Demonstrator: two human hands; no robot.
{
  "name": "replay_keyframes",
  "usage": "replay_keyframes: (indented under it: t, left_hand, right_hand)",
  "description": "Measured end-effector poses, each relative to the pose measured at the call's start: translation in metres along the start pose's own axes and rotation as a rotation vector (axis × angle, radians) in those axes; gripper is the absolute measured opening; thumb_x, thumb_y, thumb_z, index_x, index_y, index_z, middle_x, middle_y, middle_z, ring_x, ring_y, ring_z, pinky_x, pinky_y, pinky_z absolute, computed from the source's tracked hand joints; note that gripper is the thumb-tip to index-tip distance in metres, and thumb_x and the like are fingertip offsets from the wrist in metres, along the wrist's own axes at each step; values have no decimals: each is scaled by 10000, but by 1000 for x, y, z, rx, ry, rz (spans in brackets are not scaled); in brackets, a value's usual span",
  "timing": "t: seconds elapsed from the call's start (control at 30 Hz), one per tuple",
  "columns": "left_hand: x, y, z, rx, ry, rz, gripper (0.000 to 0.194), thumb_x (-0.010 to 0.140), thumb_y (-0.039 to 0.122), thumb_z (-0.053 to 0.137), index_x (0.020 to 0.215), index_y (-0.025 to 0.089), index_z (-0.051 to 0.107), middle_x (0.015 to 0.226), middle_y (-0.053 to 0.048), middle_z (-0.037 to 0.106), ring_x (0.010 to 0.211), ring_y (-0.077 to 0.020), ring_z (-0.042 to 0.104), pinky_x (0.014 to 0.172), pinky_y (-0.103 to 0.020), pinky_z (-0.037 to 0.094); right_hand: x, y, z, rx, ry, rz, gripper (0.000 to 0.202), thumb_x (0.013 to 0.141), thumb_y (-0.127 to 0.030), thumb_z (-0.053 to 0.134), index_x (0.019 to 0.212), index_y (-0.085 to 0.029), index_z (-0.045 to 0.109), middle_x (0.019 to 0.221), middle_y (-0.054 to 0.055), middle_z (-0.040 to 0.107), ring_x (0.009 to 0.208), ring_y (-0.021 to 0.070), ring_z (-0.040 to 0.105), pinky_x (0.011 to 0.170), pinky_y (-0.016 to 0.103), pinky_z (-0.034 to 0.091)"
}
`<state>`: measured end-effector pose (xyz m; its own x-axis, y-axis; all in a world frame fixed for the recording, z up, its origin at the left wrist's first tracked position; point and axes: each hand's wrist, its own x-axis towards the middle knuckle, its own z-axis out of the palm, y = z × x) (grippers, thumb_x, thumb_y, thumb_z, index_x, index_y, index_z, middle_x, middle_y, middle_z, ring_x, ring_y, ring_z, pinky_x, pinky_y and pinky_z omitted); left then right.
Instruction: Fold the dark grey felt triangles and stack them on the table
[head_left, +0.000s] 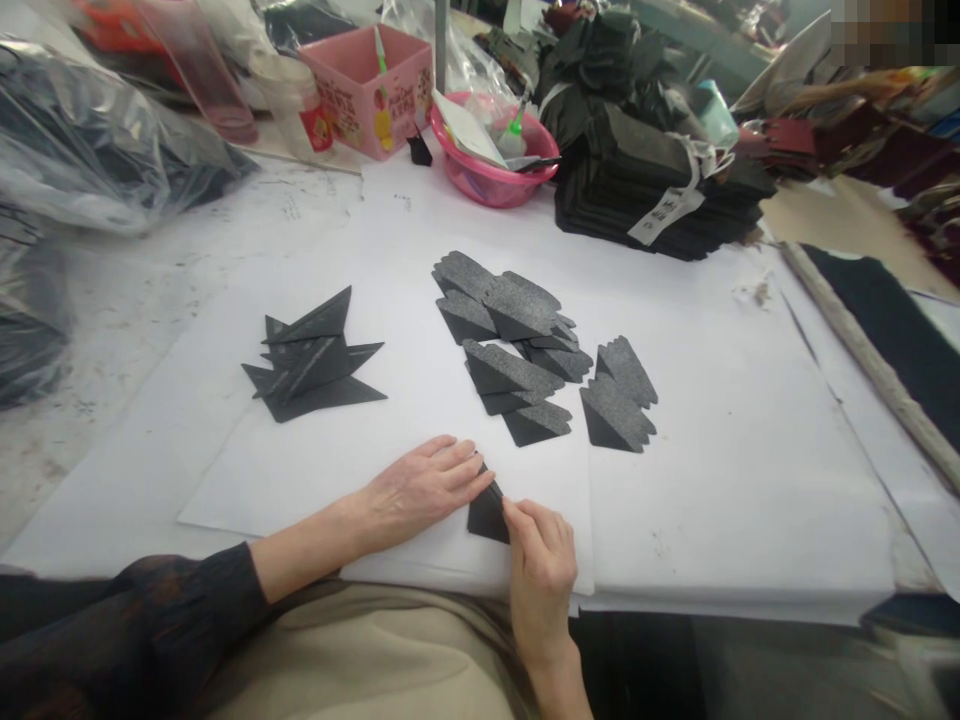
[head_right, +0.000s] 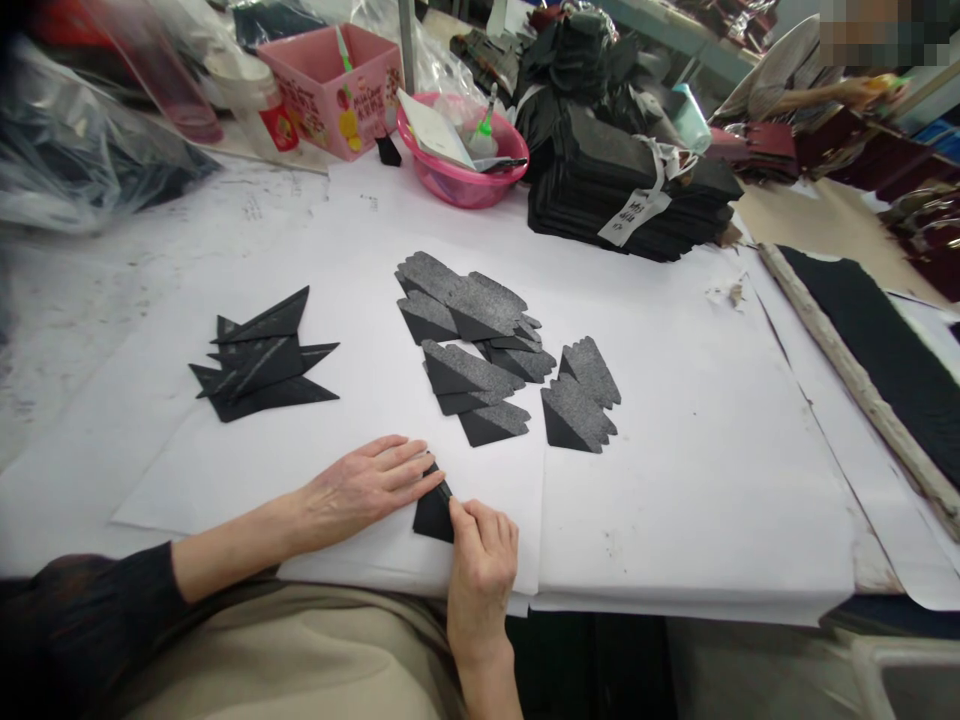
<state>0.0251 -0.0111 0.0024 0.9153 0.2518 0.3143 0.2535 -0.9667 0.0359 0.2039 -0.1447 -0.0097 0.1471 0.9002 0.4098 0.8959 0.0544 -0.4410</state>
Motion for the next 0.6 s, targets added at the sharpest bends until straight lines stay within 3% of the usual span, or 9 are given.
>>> replay_keyframes:
  t: [0.23,0.43,0.6]
  left_hand:
    - [0,4,-2,18,-26,-13,346,953,168,563,1298,176,535,1221,-88,604,1213,-268,521,1009,-420,444]
    - [5,11,1,48,-15,28,294,954,83,500,1243,90,552,1221,-106,604,1267,-241,485,1076,-402,407]
    - [6,14,7,-29,7,61,297,963,130,514,1259,116,535,1178,-107,616,1178,-230,550,1032,-403,441]
  right_hand:
    - [-7,1,-6,-34,-51,-15,235,940,-96,544,1116,-193,666,969,54,643,882,140,540,811,296,438]
    - [-7,-4,-5,-87,-68,-6,243,960,-112,505,1131,-185,661,971,64,634,886,154,525,796,302,427]
    - [-9,-1,-6,-87,-82,0,248,967,-150,509,1152,-208,663,972,61,635,885,150,536,797,300,435]
